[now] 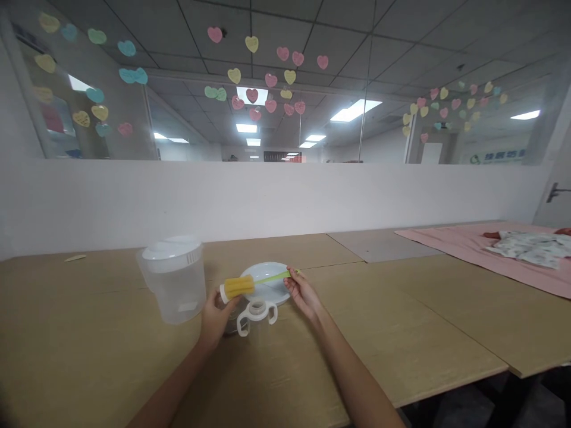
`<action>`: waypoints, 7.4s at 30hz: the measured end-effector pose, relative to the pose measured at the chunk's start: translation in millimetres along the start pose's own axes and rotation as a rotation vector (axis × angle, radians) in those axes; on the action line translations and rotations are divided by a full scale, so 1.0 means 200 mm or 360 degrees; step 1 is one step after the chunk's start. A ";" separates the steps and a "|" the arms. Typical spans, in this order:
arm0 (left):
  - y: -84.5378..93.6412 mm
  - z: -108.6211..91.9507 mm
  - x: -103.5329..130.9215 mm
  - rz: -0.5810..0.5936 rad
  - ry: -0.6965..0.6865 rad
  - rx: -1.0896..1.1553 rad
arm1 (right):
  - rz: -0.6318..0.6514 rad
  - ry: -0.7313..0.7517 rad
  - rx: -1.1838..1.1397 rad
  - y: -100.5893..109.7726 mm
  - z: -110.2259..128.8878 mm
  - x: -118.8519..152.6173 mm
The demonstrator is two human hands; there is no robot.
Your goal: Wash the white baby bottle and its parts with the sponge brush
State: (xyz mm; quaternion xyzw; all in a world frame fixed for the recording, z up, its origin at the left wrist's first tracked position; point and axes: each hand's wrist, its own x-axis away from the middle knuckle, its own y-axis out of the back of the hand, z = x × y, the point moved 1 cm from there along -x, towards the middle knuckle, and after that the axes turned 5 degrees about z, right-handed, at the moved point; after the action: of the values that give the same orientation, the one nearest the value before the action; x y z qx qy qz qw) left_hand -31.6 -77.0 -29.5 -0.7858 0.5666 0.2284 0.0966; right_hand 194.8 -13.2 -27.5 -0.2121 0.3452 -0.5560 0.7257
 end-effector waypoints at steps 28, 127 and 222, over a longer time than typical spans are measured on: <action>0.09 0.06 -0.04 -0.0049 -0.0187 -0.0625 | -0.0251 0.0353 -0.0200 0.07 0.07 -0.02; 0.03 -0.09 0.06 0.0174 -0.1251 -0.1647 | 0.0024 0.0364 0.0299 -0.17 -0.03 0.09; -0.07 -0.15 -0.04 0.0201 -0.0453 -0.0642 | -0.0278 0.0430 0.1334 0.13 -0.09 -0.07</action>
State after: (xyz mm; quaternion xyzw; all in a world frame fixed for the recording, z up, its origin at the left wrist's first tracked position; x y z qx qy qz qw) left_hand -13.0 -78.6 -1.4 -0.7121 0.5384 0.4507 0.0023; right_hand 196.8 8.6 -54.2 0.1464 0.1627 -0.7297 0.6478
